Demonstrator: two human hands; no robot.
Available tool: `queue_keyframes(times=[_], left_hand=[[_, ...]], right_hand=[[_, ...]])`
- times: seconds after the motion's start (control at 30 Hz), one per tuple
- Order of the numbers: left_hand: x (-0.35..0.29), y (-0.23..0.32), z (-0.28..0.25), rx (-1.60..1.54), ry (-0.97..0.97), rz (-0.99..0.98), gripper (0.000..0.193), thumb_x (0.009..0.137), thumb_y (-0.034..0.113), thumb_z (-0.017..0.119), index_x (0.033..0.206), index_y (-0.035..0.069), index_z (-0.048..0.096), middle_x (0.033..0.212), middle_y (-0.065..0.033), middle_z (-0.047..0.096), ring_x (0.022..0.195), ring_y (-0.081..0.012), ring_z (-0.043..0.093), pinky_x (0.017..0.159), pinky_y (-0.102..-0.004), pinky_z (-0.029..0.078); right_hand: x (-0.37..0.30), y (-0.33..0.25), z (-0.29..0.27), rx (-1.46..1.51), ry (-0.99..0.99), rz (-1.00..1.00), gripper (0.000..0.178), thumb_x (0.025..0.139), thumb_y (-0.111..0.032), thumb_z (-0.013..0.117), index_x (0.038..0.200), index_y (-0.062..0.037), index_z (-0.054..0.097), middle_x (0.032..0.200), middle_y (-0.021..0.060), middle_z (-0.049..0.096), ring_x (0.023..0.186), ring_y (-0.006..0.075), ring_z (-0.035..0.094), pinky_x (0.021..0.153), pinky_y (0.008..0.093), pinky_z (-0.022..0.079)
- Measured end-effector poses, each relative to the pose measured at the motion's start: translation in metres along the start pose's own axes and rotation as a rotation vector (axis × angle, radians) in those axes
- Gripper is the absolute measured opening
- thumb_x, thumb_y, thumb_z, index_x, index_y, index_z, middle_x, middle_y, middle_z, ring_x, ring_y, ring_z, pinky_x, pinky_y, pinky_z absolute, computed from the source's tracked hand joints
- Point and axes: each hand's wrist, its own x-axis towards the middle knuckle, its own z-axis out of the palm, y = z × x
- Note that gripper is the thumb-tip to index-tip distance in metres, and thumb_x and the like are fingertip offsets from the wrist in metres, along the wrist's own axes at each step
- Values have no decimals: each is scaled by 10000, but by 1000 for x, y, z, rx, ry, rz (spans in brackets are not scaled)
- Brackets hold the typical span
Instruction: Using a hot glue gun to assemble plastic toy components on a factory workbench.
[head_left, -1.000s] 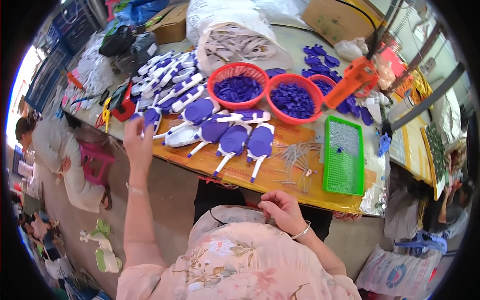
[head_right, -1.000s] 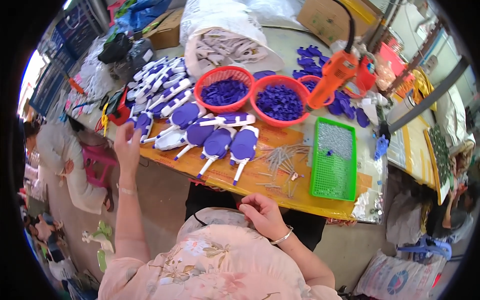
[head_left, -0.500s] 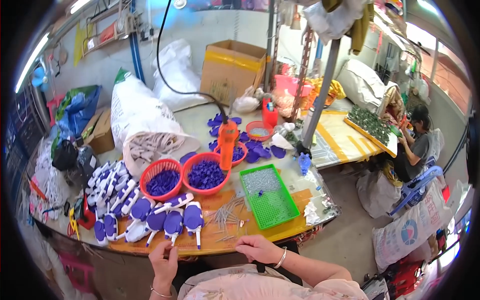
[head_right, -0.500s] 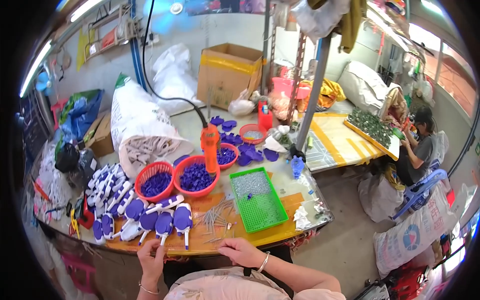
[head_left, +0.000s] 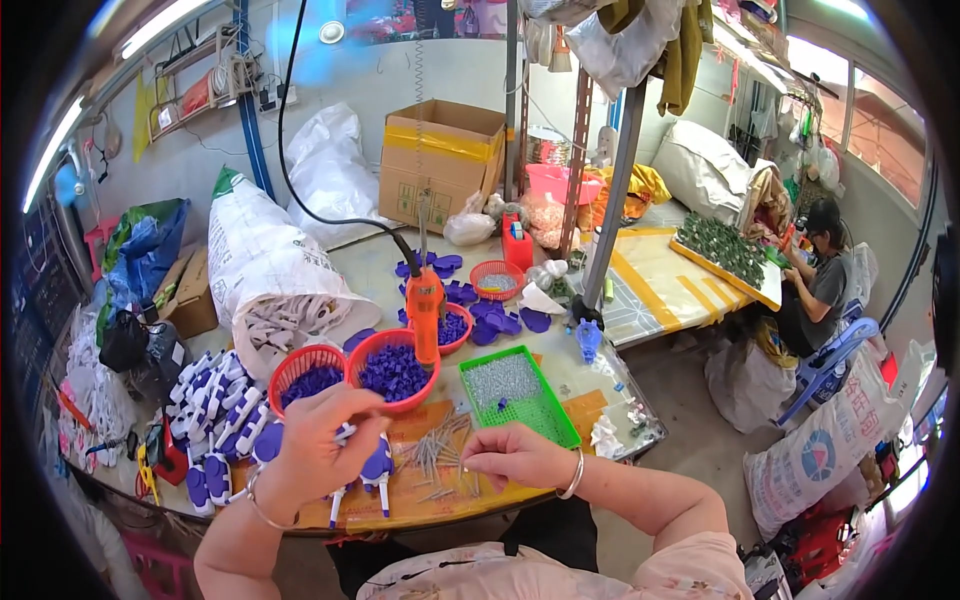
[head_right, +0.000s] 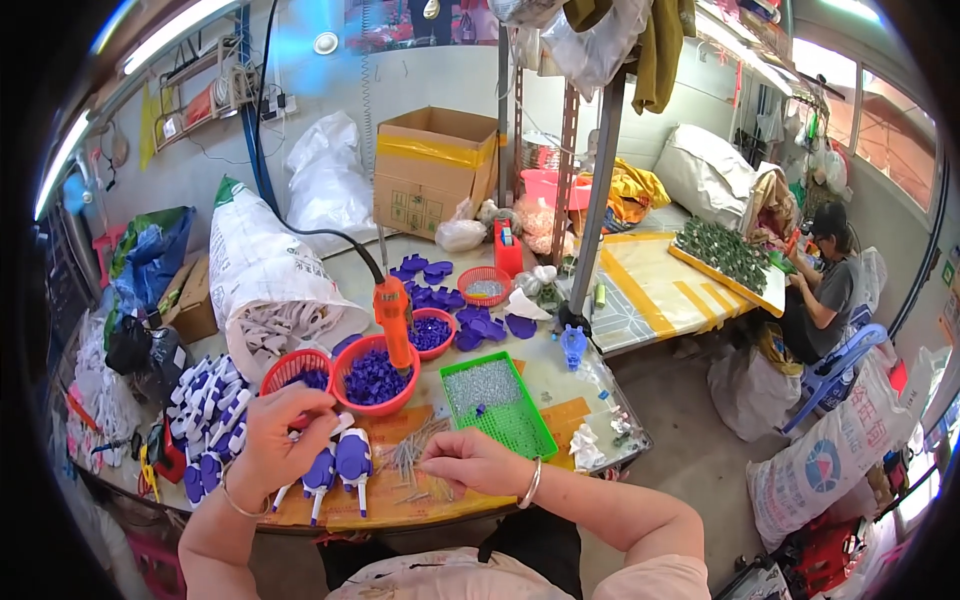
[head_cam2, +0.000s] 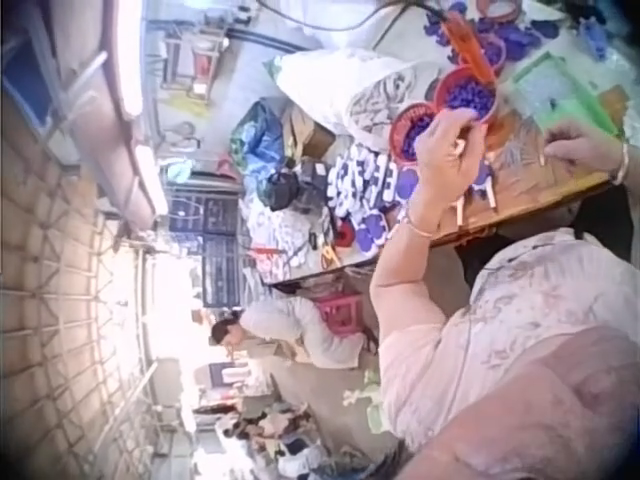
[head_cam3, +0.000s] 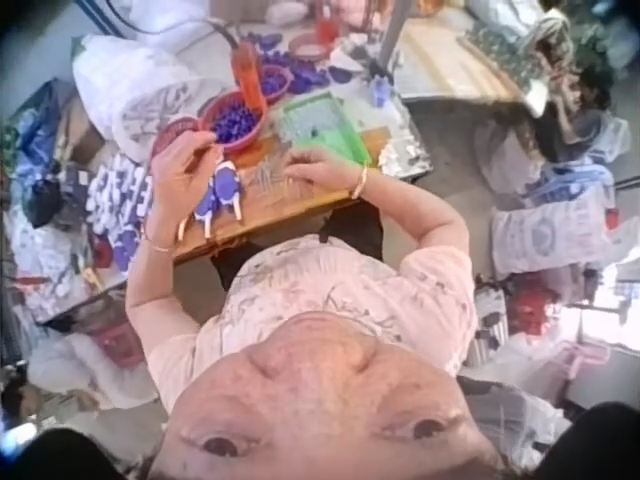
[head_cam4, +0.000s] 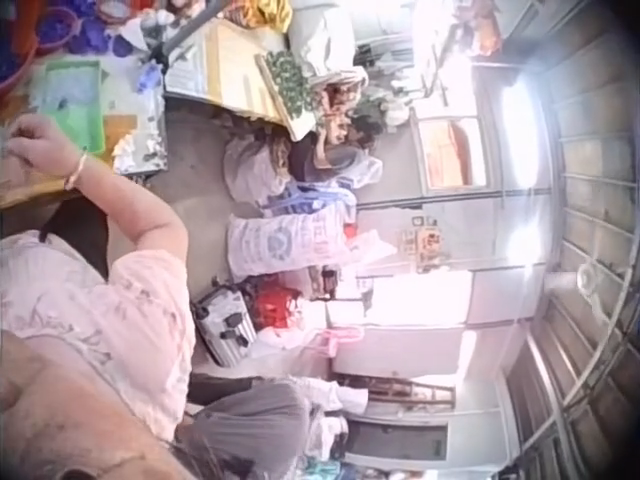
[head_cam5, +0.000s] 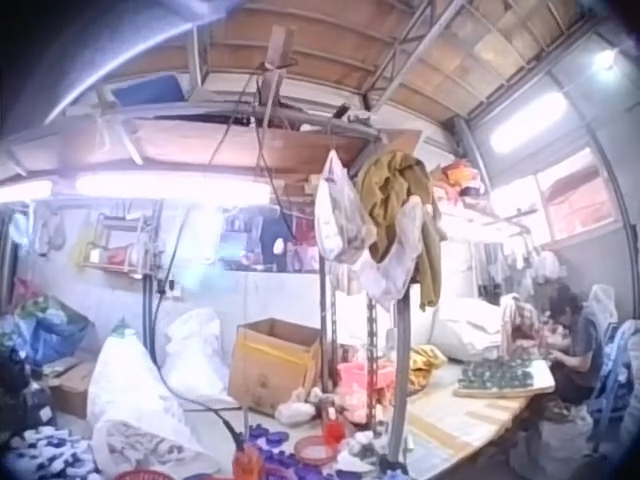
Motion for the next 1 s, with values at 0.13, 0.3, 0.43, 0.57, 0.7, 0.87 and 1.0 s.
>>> queue_keyframes(times=[0.13, 0.3, 0.43, 0.57, 0.7, 0.87, 1.0], left_hand=[[59, -7, 11, -57, -127, 177, 156, 763, -37, 684, 899, -6, 615, 722, -94, 601, 595, -205, 613, 509, -286, 466], [127, -18, 18, -131, -216, 198, 143, 777, -43, 662, 912, -13, 625, 731, -90, 633, 623, -181, 648, 543, -271, 495], [170, -19, 29, -260, -201, 194, 133, 806, -48, 655, 927, -7, 621, 736, -73, 610, 643, -140, 635, 543, -248, 491], [200, -21, 50, -374, -217, 196, 166, 787, -27, 692, 935, 1, 621, 755, -80, 611, 681, -166, 641, 609, -268, 501], [219, -23, 68, -499, -228, 134, 196, 805, -6, 698, 983, -2, 615, 793, -75, 613, 709, -143, 643, 634, -261, 504], [236, -9, 92, -1035, -229, -302, 170, 869, 33, 664, 1023, -10, 606, 848, -32, 636, 731, -88, 617, 646, -238, 505], [289, 8, 93, -1534, -59, -621, 233, 905, 89, 616, 1093, -34, 557, 874, -82, 633, 706, -134, 614, 610, -258, 507]], right_hand=[[23, -31, -5, -52, -111, 45, 177, 951, -192, 602, 999, -22, 613, 783, -34, 584, 619, 36, 541, 566, 195, 447], [46, -56, -17, -109, -182, 21, 156, 939, -190, 602, 948, -35, 612, 751, -31, 582, 621, 28, 511, 530, 207, 436], [58, -77, -24, -358, -276, -135, 148, 917, -152, 614, 909, -7, 585, 708, 20, 588, 628, 84, 520, 580, 276, 445], [53, -100, -30, -378, -317, -134, 131, 897, -130, 616, 911, -2, 592, 723, 60, 611, 636, 130, 548, 595, 298, 456], [43, -126, -34, -465, -276, -142, 145, 890, -139, 620, 920, 0, 589, 726, 83, 605, 628, 178, 555, 609, 314, 460], [22, -205, -33, -531, -224, -122, 142, 896, -143, 616, 939, -11, 586, 749, 92, 612, 645, 185, 575, 620, 318, 466], [1, -309, -43, -742, 21, -199, 133, 898, -137, 628, 951, -20, 591, 757, 97, 613, 675, 171, 587, 629, 298, 473]])
